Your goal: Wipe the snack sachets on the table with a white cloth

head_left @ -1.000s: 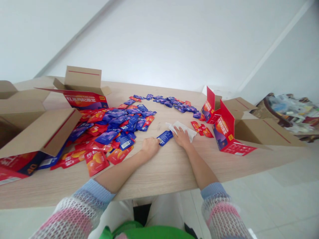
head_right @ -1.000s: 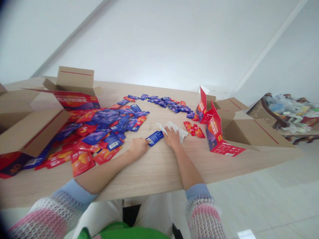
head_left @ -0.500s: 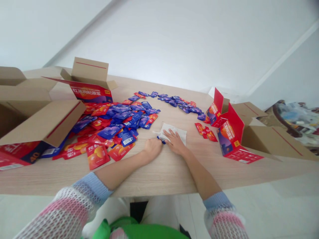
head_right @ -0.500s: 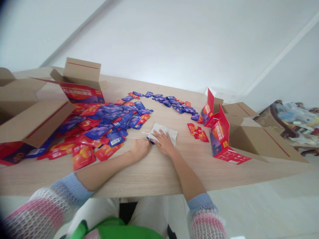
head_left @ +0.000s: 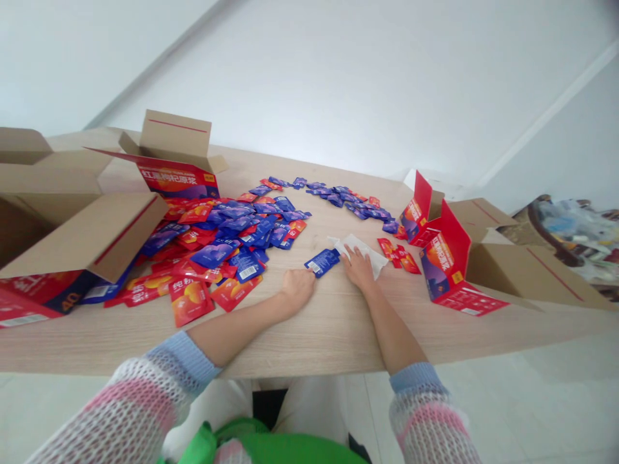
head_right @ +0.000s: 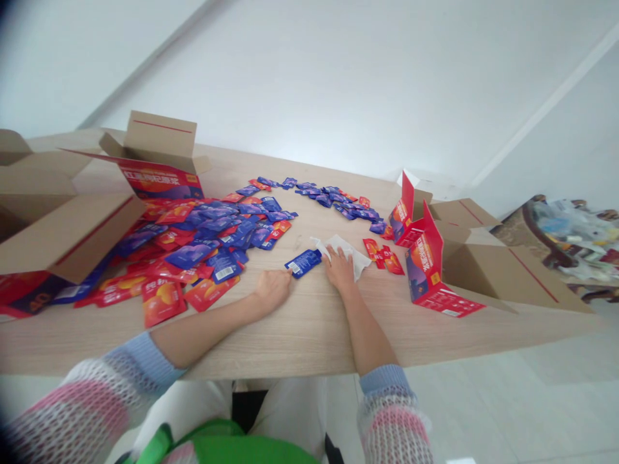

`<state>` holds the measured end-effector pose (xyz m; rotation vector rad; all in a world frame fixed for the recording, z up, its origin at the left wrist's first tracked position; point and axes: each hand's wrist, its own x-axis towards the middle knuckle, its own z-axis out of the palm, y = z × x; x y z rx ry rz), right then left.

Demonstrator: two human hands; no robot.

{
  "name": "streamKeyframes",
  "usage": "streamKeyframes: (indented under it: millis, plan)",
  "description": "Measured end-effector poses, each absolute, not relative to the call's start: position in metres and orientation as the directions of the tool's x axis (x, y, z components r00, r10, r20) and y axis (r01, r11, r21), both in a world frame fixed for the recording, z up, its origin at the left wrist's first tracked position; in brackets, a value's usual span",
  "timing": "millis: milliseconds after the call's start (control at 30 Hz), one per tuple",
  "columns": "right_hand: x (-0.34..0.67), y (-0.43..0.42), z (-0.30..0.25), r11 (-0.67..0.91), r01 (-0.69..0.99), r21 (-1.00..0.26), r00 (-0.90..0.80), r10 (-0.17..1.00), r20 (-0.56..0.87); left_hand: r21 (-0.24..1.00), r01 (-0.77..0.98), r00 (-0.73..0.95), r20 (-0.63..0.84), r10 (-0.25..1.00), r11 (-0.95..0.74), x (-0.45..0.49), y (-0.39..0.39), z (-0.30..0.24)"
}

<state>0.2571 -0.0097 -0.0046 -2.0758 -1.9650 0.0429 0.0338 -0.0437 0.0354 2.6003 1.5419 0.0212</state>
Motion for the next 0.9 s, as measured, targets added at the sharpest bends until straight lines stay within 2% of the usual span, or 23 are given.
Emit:
streamKeyframes:
  millis: [100,167,267,400,633,800,900]
  plan:
    - [0.26,-0.016,0.0,-0.063,0.95,-0.307,0.129,0.972,0.197,0.111,0.881,0.469,-0.082,0.879,-0.46,0.032,-0.044,0.039]
    - [0.255,-0.021,0.002,-0.026,0.932,-0.36,0.111,0.97,0.217,0.11,0.881,0.471,-0.1,0.877,-0.461,0.032,-0.044,0.041]
    - [0.239,-0.027,0.002,0.086,0.935,-0.344,-0.005,0.973,0.229,0.108,0.867,0.496,-0.094,0.863,-0.486,0.033,-0.043,0.04]
    - [0.216,-0.032,0.0,0.221,0.936,-0.273,-0.183,0.97,0.158,0.113,0.848,0.526,-0.053,0.849,-0.518,0.037,-0.042,0.033]
    - [0.211,-0.036,0.002,0.417,0.806,-0.42,-0.407,0.906,0.118,0.117,0.846,0.527,-0.05,0.848,-0.52,0.04,-0.041,0.023]
    - [0.213,-0.032,0.0,0.428,0.806,-0.41,-0.408,0.902,0.14,0.1,0.857,0.511,-0.034,0.859,-0.506,0.039,-0.044,0.026]
    - [0.214,-0.023,0.0,0.357,0.86,-0.364,-0.323,0.934,0.153,0.082,0.863,0.502,-0.033,0.864,-0.498,0.04,-0.046,0.027]
